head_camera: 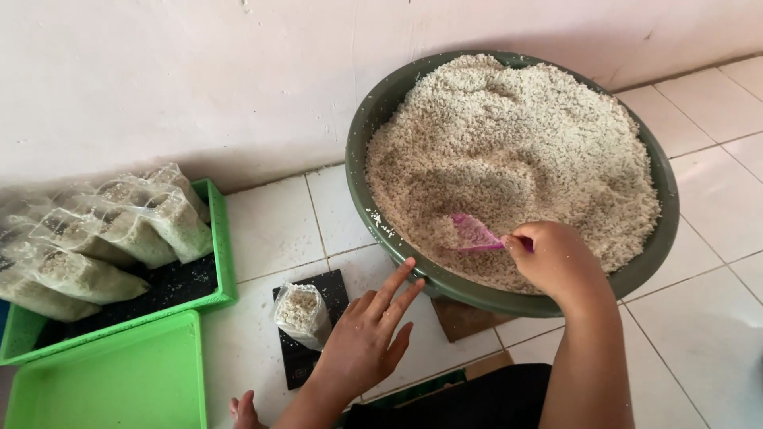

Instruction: Filling small plastic bags with granular material using a scoop and weighing them on a digital scale for consistent packaging.

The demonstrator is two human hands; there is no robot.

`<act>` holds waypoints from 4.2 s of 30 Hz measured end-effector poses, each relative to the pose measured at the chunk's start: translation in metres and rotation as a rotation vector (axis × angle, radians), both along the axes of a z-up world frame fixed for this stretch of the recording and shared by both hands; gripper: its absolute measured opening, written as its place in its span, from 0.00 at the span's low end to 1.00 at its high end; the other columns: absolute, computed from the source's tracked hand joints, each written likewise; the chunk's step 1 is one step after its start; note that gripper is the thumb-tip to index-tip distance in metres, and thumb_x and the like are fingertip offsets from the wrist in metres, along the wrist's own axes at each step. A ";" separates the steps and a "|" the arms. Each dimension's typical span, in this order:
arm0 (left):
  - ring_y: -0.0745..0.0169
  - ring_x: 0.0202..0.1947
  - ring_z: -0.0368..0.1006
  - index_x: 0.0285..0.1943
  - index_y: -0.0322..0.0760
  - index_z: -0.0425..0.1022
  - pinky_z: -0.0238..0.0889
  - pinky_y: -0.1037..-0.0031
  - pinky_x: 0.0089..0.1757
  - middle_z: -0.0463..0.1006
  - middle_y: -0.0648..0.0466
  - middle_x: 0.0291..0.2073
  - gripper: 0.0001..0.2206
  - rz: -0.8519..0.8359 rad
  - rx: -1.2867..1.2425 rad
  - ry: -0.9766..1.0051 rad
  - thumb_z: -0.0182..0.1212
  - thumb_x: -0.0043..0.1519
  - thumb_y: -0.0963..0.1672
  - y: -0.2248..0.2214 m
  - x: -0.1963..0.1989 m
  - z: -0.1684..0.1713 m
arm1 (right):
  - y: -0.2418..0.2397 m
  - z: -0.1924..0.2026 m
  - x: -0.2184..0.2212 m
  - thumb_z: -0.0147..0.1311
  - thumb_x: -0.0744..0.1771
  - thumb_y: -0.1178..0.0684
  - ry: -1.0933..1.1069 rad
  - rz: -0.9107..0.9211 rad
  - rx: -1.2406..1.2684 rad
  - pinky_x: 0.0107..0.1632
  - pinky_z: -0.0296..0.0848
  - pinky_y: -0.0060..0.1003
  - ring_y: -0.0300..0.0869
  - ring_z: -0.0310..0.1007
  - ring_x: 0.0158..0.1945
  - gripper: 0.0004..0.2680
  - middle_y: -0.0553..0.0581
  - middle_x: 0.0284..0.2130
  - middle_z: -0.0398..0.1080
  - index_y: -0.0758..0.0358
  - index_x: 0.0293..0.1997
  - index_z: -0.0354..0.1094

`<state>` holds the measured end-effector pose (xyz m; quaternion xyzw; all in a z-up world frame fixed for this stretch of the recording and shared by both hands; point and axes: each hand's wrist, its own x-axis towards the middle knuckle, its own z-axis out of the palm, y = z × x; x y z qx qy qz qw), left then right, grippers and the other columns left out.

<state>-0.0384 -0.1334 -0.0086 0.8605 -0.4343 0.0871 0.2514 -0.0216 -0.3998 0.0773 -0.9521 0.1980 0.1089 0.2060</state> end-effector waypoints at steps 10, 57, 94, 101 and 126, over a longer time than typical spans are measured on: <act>0.46 0.46 0.73 0.65 0.36 0.63 0.66 0.60 0.45 0.57 0.45 0.71 0.19 -0.004 -0.278 -0.096 0.55 0.65 0.39 0.011 -0.004 0.010 | 0.009 0.026 -0.021 0.50 0.70 0.52 -0.075 -0.091 0.019 0.21 0.55 0.26 0.36 0.58 0.16 0.08 0.54 0.19 0.73 0.59 0.42 0.76; 0.48 0.43 0.72 0.40 0.45 0.73 0.64 0.57 0.39 0.79 0.53 0.38 0.10 0.849 0.085 0.700 0.49 0.60 0.49 0.124 0.053 -0.030 | 0.199 -0.056 -0.045 0.58 0.66 0.63 -0.867 0.841 -0.597 0.29 0.64 0.31 0.40 0.59 0.27 0.10 0.51 0.24 0.59 0.59 0.24 0.63; 0.46 0.38 0.69 0.40 0.41 0.66 0.60 0.55 0.32 0.75 0.51 0.39 0.08 0.888 -0.154 0.586 0.44 0.65 0.46 0.132 0.050 -0.013 | 0.178 -0.044 -0.040 0.57 0.69 0.56 -0.897 0.712 -0.522 0.26 0.64 0.31 0.39 0.65 0.31 0.07 0.47 0.27 0.62 0.57 0.30 0.70; 0.54 0.37 0.72 0.41 0.44 0.67 0.63 0.59 0.33 0.76 0.56 0.37 0.06 0.882 -0.135 0.615 0.47 0.63 0.46 0.132 0.048 -0.009 | 0.177 -0.043 -0.041 0.57 0.69 0.56 -0.895 0.714 -0.530 0.27 0.64 0.30 0.39 0.65 0.31 0.07 0.47 0.26 0.61 0.57 0.30 0.70; 0.54 0.48 0.75 0.46 0.47 0.73 0.69 0.59 0.47 0.80 0.60 0.38 0.16 0.560 0.187 0.698 0.73 0.51 0.45 0.153 0.058 -0.035 | 0.190 -0.081 -0.035 0.59 0.64 0.57 -0.886 0.805 -0.483 0.26 0.70 0.32 0.45 0.70 0.31 0.03 0.55 0.25 0.64 0.63 0.31 0.74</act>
